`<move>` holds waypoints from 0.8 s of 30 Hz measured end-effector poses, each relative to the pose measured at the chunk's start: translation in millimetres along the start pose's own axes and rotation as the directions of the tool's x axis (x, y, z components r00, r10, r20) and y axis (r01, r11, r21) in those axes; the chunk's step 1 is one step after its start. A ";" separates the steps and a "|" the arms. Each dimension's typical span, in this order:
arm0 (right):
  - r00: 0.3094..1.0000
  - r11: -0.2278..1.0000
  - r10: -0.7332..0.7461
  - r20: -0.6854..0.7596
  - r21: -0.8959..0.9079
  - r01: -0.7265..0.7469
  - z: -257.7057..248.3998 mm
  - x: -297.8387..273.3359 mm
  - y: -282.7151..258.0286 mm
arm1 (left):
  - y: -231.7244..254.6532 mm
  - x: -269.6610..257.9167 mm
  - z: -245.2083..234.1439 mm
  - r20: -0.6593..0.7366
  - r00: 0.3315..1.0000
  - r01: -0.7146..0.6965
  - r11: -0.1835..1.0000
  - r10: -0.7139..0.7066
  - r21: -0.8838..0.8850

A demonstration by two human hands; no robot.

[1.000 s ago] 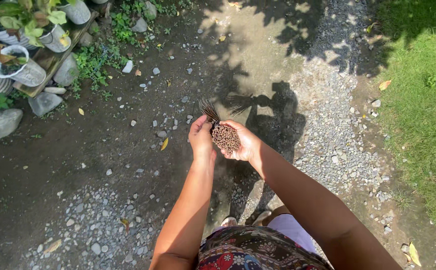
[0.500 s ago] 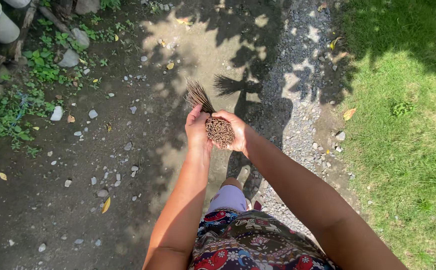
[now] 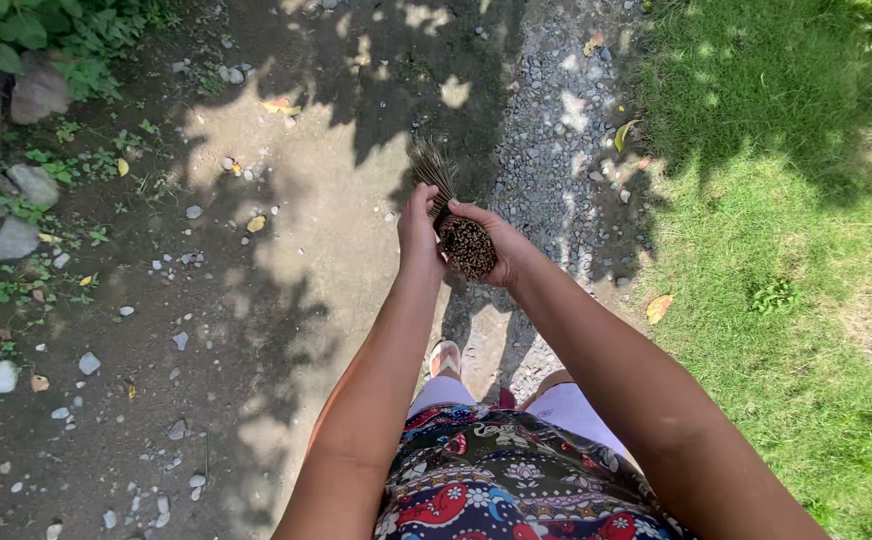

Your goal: The person sweeps debris and plant clippings into a dustpan by hand and then walks along a path while holding the broom.

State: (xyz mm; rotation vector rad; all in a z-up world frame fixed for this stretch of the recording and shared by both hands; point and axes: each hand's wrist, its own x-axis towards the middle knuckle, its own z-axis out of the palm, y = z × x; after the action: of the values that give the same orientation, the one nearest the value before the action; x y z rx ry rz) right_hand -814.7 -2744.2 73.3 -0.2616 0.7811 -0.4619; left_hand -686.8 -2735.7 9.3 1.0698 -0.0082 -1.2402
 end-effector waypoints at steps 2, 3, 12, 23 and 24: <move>0.998 0.997 -0.031 -0.053 0.069 0.035 -27.5 13.9 -56.3 | -17.7 37.7 54.0 0.070 0.998 -0.004 0.997 -0.002 0.083; 0.997 0.992 -0.029 -0.072 0.119 0.038 -44.2 23.7 -86.3 | -30.0 56.7 82.5 0.056 0.998 0.021 0.991 -0.029 0.134; 0.971 0.989 0.142 -0.195 0.061 -0.132 -319.6 150.7 -298.0 | -250.5 253.9 254.2 0.142 0.966 0.182 0.960 -0.214 0.213; 0.627 0.960 0.147 -0.765 0.262 0.095 -558.8 234.8 -428.1 | -404.3 449.7 420.4 -0.126 0.958 0.285 0.892 -0.257 0.352; 0.742 0.946 0.214 -0.635 0.324 0.004 -580.6 233.0 -435.4 | -411.7 461.6 414.9 -0.133 0.962 0.271 0.898 -0.239 0.346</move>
State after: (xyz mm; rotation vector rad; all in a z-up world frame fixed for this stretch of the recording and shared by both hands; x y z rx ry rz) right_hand -1223.5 -3270.2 -297.0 0.2683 1.4046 -0.5674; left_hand -1038.3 -3327.1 -275.9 1.4829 -0.0304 -1.4632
